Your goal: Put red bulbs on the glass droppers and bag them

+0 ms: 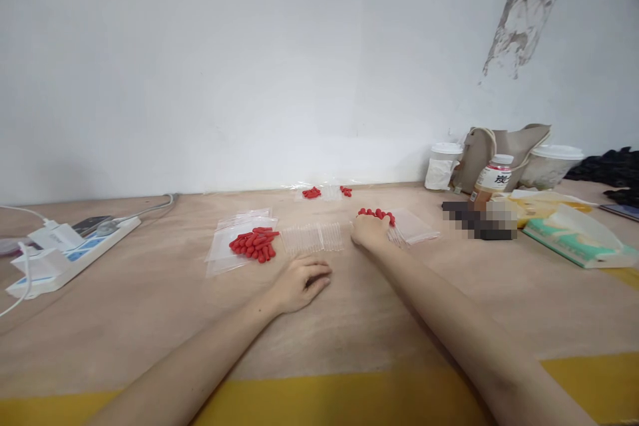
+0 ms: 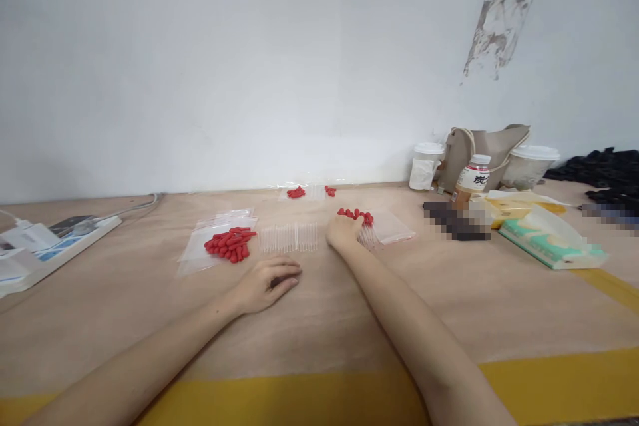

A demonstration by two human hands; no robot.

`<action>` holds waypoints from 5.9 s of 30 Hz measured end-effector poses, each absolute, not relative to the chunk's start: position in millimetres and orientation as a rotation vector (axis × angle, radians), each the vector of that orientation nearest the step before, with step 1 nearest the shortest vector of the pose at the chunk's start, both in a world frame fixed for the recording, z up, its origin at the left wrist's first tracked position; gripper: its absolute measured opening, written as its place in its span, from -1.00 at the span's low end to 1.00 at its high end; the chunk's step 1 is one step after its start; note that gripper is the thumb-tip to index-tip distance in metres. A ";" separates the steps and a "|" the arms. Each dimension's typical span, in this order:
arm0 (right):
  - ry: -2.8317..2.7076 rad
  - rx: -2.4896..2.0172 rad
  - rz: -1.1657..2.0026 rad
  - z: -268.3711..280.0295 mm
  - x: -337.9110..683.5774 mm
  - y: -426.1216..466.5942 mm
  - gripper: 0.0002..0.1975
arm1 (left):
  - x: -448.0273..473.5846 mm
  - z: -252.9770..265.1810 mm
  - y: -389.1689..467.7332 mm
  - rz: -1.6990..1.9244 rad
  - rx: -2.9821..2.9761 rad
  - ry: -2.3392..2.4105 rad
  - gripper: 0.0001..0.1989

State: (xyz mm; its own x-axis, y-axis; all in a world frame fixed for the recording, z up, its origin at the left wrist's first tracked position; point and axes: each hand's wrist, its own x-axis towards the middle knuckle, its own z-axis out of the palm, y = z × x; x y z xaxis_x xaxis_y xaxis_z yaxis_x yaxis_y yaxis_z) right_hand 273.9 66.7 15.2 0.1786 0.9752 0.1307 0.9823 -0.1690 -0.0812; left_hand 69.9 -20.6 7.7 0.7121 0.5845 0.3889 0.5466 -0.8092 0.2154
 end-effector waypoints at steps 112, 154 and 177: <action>-2.352 -1.277 -0.279 2.0 282.6 -40.1 -0.74 | 53.6 4.8 -17.0 0.906 2.738 1.111 -0.76; -1.715 -2.150 -0.167 9.6 294.9 46.6 -0.59 | 54.9 -0.2 -14.7 0.759 2.710 0.970 -0.77; -1.777 -2.088 -0.071 13.1 287.2 35.3 -0.71 | 54.7 0.9 -13.9 0.774 2.706 0.949 -0.77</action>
